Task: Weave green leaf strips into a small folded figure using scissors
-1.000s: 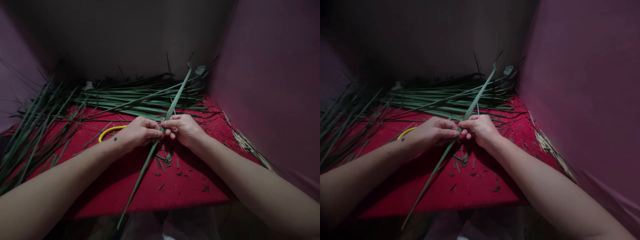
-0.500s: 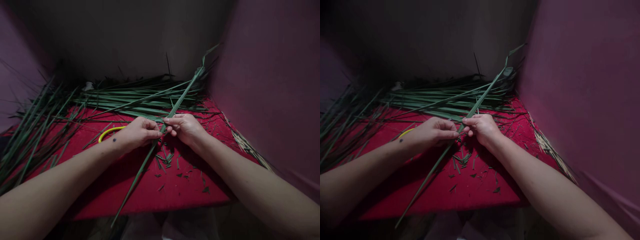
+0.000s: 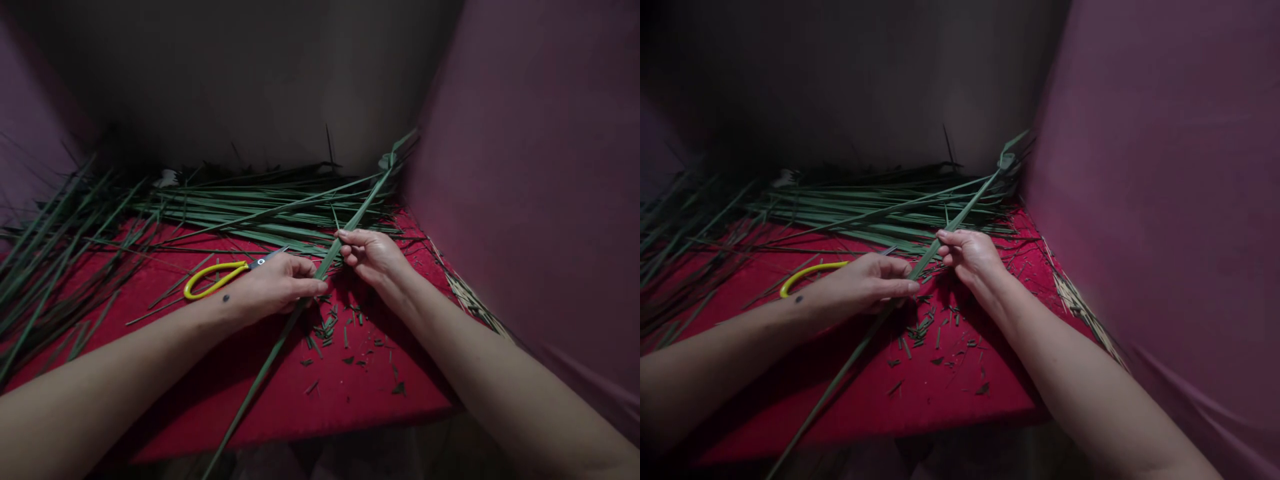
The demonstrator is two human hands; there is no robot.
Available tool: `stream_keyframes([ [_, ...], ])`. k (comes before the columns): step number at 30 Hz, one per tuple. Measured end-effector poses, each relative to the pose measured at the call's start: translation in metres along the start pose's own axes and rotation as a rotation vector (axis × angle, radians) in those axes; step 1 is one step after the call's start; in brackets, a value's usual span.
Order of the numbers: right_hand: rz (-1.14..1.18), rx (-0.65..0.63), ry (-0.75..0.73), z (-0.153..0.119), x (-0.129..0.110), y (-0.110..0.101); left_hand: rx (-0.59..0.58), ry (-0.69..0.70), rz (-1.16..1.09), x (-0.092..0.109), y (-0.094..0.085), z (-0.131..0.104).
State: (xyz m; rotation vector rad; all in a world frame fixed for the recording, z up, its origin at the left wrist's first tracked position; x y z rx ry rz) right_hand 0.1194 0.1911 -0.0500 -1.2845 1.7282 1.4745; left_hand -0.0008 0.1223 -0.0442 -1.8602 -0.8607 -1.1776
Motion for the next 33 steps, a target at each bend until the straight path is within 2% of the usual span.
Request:
stream_keyframes([
  [4, 0.015, -0.033, -0.011, -0.001, -0.001, 0.002, 0.077, 0.044, 0.041, 0.005, -0.007, 0.0],
  [10, 0.031, 0.099, -0.074, 0.007, -0.026, -0.018, -0.015, 0.002, 0.18, 0.003, -0.01, -0.001],
  [14, 0.085, 0.087, -0.024, 0.002, -0.019, -0.012, -0.053, -0.012, 0.126, 0.002, -0.003, -0.003],
  [17, 0.087, 0.028, 0.029, -0.005, -0.002, 0.002, 0.048, 0.048, 0.022, 0.004, -0.007, -0.002],
  [20, 0.078, -0.023, 0.019, -0.008, 0.003, 0.009, 0.143, 0.116, 0.018, 0.007, -0.014, -0.001],
  [28, 0.044, 0.086, -0.106, 0.002, -0.032, -0.015, 0.133, 0.167, 0.216, 0.014, -0.011, -0.005],
  [33, 0.02, 0.154, -0.13, 0.005, -0.044, -0.027, 0.12, 0.194, 0.255, 0.015, -0.009, -0.004],
])
Point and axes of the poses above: each hand's wrist, its own z-axis towards the middle knuckle, its own y-axis out of the palm, x = y × z, the point moved 8 cm from there along z, towards the middle knuckle, and after that the axes turned 4 degrees about y, right-handed, at the moved point
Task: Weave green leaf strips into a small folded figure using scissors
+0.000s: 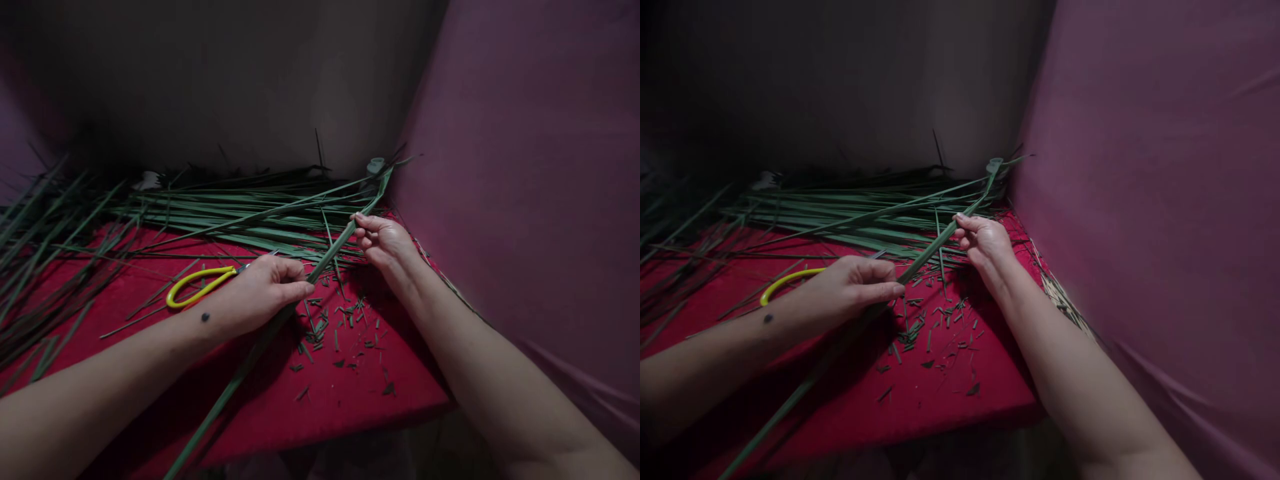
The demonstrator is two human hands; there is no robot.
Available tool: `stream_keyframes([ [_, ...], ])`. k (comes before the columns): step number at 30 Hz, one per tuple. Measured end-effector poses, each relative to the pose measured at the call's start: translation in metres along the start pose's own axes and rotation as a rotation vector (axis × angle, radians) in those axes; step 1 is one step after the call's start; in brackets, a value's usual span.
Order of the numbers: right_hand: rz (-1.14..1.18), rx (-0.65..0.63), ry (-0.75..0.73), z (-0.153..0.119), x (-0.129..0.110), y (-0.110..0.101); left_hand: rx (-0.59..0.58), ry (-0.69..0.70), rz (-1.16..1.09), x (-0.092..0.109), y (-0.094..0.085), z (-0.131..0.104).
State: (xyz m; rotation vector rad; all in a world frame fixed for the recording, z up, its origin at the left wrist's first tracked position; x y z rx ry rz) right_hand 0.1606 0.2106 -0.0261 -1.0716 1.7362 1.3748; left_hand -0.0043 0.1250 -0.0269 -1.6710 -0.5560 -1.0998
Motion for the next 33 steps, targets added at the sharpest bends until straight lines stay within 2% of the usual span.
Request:
stream_keyframes([
  [13, 0.065, 0.067, -0.035, 0.014, -0.025, -0.028, -0.036, -0.001, 0.103, -0.001, -0.001, -0.001],
  [33, 0.145, 0.037, -0.059, 0.023, -0.039, -0.043, -0.076, -0.008, 0.153, -0.003, 0.0, -0.001],
])
Point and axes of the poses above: each hand's wrist, its own z-axis towards the middle knuckle, its own y-axis out of the palm, x = y × z, the point moved 8 cm from there along z, towards the middle knuckle, and after that the axes turned 4 degrees about y, right-handed, at the moved point
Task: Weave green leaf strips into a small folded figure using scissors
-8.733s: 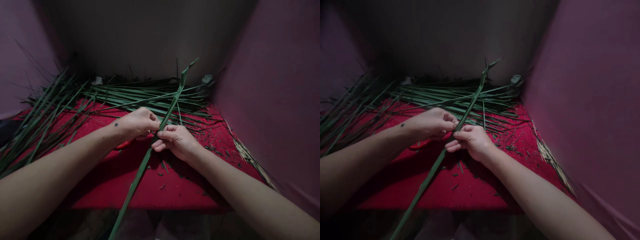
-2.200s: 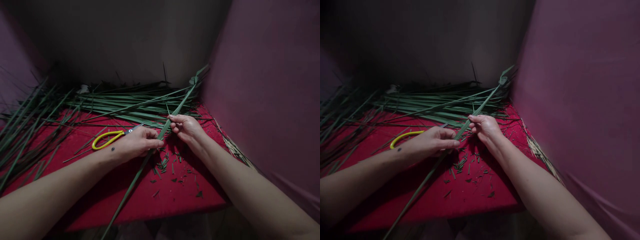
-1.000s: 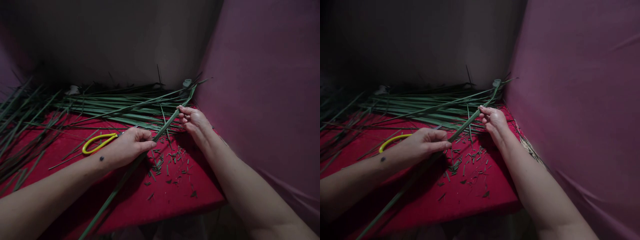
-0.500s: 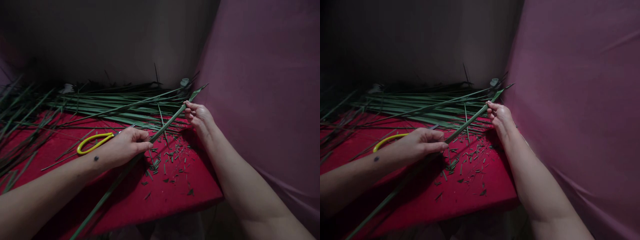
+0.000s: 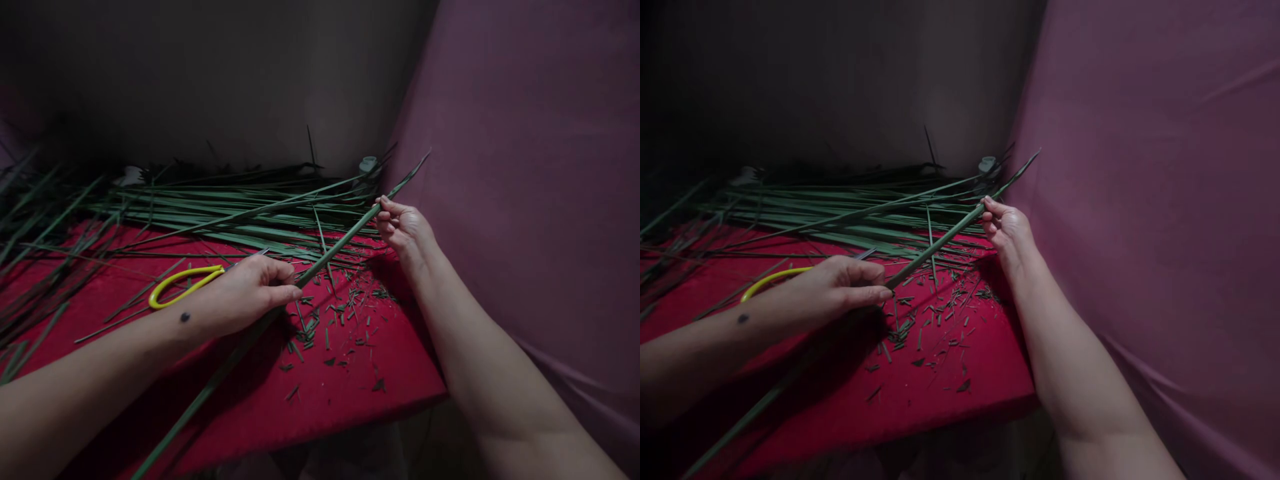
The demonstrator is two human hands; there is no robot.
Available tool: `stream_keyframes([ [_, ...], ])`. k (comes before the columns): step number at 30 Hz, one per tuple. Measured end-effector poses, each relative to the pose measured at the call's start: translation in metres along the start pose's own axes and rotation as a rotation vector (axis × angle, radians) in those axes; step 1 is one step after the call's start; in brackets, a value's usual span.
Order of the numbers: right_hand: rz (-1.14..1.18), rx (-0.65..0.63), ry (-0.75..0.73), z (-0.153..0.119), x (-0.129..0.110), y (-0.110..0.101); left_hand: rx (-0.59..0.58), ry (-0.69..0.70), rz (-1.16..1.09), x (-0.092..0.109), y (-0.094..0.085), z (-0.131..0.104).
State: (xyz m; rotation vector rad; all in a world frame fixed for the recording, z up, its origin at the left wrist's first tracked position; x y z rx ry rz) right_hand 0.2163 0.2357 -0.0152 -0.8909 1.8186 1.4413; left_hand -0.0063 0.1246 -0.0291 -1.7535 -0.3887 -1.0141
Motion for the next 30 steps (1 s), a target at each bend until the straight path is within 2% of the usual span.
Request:
stream_keyframes([
  [5, 0.017, 0.026, 0.006, 0.001, -0.002, -0.005, -0.022, 0.019, 0.043, 0.006, -0.005, 0.0],
  [9, 0.016, 0.019, 0.002, -0.002, -0.002, -0.001, -0.05, -0.051, 0.085, 0.004, -0.014, -0.01],
  [14, 0.005, 0.0, 0.036, -0.003, 0.004, 0.005, 0.024, -0.053, 0.156, -0.006, -0.028, -0.029],
  [21, 0.014, 0.021, 0.006, 0.0, 0.002, -0.001, -0.04, -0.136, -0.003, -0.029, -0.014, -0.04],
  [26, 0.033, 0.084, -0.039, 0.007, -0.008, -0.017, -0.059, -0.129, -0.08, -0.042, -0.007, -0.039],
  [30, 0.036, 0.121, -0.076, 0.011, -0.019, -0.029, -0.089, -0.134, -0.107, -0.045, -0.003, -0.038],
])
Point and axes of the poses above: each hand's wrist, its own z-axis towards the middle knuckle, its own y-axis out of the palm, x = y × z, the point moved 8 cm from there along z, towards the middle knuckle, and after that the axes turned 4 degrees about y, right-handed, at the moved point
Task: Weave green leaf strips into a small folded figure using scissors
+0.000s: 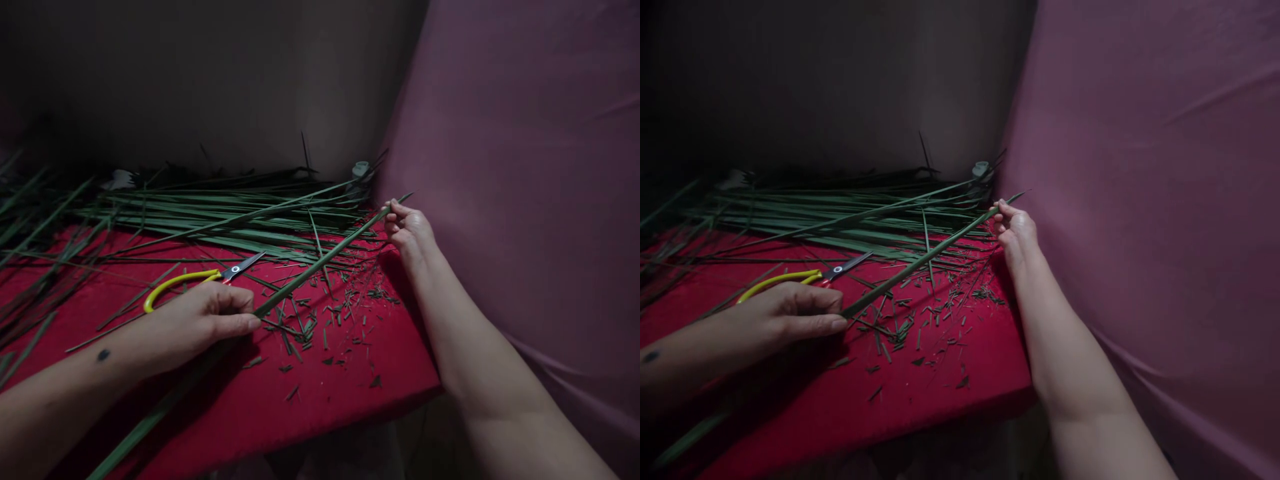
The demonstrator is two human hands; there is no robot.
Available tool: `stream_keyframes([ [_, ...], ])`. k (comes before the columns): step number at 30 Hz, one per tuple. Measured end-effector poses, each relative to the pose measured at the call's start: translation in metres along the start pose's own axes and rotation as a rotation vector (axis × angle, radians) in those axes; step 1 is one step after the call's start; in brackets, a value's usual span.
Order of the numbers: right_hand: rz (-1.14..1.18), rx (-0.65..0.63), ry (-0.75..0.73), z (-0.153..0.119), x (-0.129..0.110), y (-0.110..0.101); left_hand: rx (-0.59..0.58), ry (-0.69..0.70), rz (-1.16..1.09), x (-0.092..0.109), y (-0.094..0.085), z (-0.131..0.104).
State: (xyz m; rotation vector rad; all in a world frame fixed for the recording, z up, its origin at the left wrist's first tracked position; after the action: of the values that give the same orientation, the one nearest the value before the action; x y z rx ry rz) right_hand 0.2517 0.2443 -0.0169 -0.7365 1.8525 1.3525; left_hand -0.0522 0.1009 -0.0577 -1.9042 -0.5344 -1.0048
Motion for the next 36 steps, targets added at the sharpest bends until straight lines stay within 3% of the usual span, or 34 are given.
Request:
stream_keyframes([
  [5, 0.021, 0.067, -0.056, 0.005, -0.013, -0.013, 0.046, -0.017, -0.054, 0.002, -0.001, -0.001],
  [9, 0.055, 0.036, -0.054, 0.007, -0.011, -0.012, 0.034, -0.046, -0.074, -0.002, 0.0, 0.0],
  [13, 0.031, -0.183, 0.107, -0.002, 0.02, 0.017, 0.061, -0.062, -0.126, -0.003, -0.002, 0.003],
  [17, -0.191, -0.425, 0.238, -0.038, 0.069, 0.057, 0.095, -0.054, -0.173, 0.002, -0.002, 0.005],
  [20, -0.312, -0.453, 0.223, -0.068, 0.094, 0.073, 0.102, -0.042, -0.226, 0.006, 0.001, 0.007],
  [23, -0.355, -0.528, 0.413, -0.094, 0.124, 0.081, 0.102, -0.029, -0.271, 0.009, 0.004, 0.007],
  [28, -0.255, -0.559, 0.426, -0.096, 0.13, 0.079, 0.075, -0.003, -0.32, 0.016, 0.008, 0.006],
  [32, -0.245, -0.618, 0.527, -0.096, 0.139, 0.079, 0.078, -0.004, -0.316, 0.015, 0.007, 0.005],
  [36, -0.189, -0.598, 0.404, -0.093, 0.129, 0.084, 0.067, -0.011, -0.284, 0.012, 0.007, 0.005],
])
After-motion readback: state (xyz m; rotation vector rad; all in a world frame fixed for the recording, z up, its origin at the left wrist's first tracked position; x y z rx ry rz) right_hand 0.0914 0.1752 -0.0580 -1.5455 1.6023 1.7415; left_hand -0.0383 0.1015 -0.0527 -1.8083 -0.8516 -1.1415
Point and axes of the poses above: each hand's wrist, its own z-axis towards the middle knuckle, its own y-axis out of the palm, x = y × z, the point moved 8 cm from there along z, towards the middle knuckle, and after that the axes turned 4 degrees about y, right-handed, at the moved point
